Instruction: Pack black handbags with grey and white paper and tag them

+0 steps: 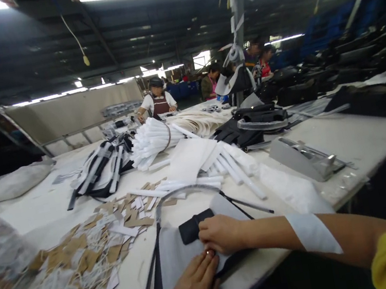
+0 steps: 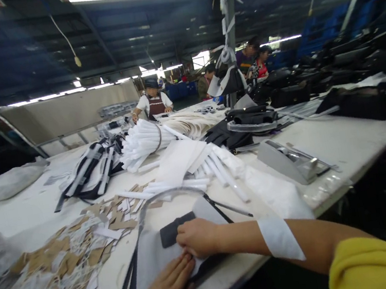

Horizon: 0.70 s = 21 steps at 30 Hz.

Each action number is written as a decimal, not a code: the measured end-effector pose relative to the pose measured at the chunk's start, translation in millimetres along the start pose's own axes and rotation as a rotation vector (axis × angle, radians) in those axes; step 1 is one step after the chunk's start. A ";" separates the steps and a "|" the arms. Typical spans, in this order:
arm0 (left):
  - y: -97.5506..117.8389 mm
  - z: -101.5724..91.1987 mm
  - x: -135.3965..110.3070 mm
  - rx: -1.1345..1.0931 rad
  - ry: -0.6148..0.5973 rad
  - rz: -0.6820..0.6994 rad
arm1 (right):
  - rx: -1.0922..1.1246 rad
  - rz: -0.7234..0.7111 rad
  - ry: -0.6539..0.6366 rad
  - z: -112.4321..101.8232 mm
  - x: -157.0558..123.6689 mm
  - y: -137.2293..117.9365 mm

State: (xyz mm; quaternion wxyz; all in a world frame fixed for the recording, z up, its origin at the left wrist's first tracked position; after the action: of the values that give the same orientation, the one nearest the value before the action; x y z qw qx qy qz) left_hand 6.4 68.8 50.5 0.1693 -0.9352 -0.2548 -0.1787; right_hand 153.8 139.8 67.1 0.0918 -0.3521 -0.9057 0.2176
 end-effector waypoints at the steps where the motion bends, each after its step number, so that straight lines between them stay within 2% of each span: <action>1: 0.9 3.9 -2.2 0.032 0.031 0.014 | 0.040 0.007 -0.019 -2.8 -0.6 -0.2; 3: 1.9 12.3 -7.3 0.105 0.076 0.047 | 0.172 -0.047 -0.064 -13.9 -3.1 2.7; 5: 1.8 19.9 -12.1 0.178 0.103 0.070 | 0.310 -0.085 -0.004 -35.0 -9.5 16.1; 7: 1.5 24.9 -15.6 0.219 0.123 0.091 | 0.357 0.021 0.221 -63.2 -21.9 46.0; 9: 1.3 26.7 -16.9 0.232 0.140 0.092 | 0.313 0.218 0.483 -89.3 -42.4 85.6; 12: 2.1 25.3 -15.9 0.233 0.150 0.070 | 0.229 0.399 0.680 -112.5 -72.3 138.1; 14: 3.5 22.5 -14.4 0.232 0.153 0.059 | 0.188 0.463 0.749 -120.1 -82.2 162.2; 17: 5.3 16.9 -12.0 0.259 0.156 0.056 | 0.156 0.442 0.779 -125.4 -70.8 176.2; 21: 4.3 14.9 -10.7 0.308 0.155 0.048 | 0.130 0.284 0.704 -131.9 -14.4 166.9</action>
State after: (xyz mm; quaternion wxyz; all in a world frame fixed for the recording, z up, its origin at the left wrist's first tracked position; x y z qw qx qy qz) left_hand 3.8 66.9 32.0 0.3337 -0.8875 -0.2430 -0.2049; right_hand 306.3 283.2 107.6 0.3883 -0.5206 -0.7452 0.1511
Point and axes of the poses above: each hand's wrist, its own x-axis towards the middle knuckle, its own z-axis out of the palm, y = z × x, the point moved 4 cm from there along x, towards the middle knuckle, and after that the axes turned 14 degrees about x, right-handed, at the moved point
